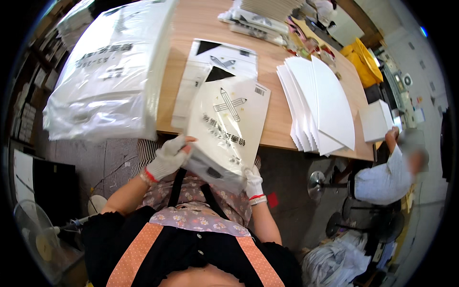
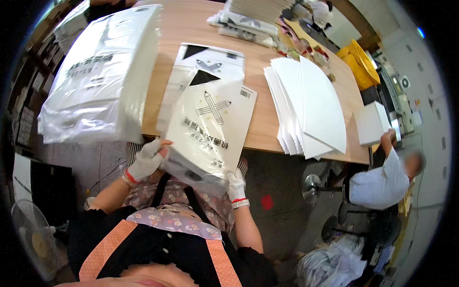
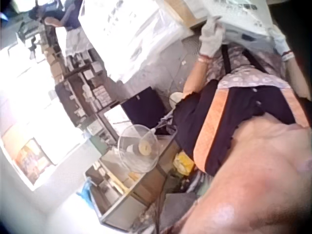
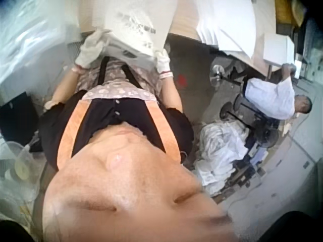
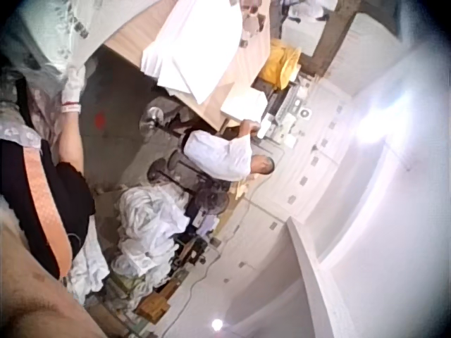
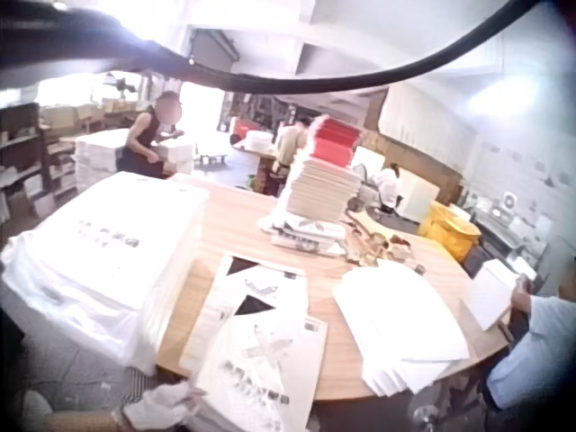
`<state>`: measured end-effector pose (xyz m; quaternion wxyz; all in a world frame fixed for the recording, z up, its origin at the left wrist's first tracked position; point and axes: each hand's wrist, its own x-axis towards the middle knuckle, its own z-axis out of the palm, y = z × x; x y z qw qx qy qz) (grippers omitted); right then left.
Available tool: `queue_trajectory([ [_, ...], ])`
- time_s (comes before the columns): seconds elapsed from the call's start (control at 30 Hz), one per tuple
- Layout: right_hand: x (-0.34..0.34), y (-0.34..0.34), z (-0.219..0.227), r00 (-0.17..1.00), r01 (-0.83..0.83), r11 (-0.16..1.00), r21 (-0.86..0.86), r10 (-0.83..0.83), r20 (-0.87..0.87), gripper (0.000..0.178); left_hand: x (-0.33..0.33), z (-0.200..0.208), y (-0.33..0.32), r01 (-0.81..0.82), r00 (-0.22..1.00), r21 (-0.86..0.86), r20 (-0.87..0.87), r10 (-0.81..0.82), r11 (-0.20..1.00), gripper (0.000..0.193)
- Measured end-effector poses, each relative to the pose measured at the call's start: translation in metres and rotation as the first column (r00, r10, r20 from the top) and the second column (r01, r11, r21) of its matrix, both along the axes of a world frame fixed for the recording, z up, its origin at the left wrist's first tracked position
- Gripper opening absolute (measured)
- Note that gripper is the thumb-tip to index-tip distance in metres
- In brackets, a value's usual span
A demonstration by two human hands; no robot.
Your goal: The person repeatedly picks up stacks of white paper sheets from a table and places them into clear plastic packaging bags. They then fold the top of the bags to seal them and place the finished packages onto a growing pile on the table.
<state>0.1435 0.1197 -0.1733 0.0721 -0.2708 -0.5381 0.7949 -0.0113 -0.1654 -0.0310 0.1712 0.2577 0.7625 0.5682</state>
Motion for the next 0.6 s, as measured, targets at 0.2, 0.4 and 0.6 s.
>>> queue_trajectory([
  [0.2,-0.071,-0.071,0.094,0.946,-0.234,0.972,-0.004,0.227,-0.231,0.044,-0.004,0.12,-0.034,0.248,0.767,0.158,-0.634,-0.094,0.956,0.025],
  [0.4,-0.198,-0.124,0.183,0.754,-0.483,0.804,0.346,0.583,-0.304,0.039,-0.064,0.167,-0.143,-0.417,0.593,0.8,-0.12,0.796,0.431,0.02],
  [0.6,-0.188,-0.22,0.249,0.737,-0.655,0.754,0.052,0.653,-0.173,0.032,-0.097,0.103,-0.264,-0.74,0.312,0.415,-0.486,0.816,0.53,0.025],
])
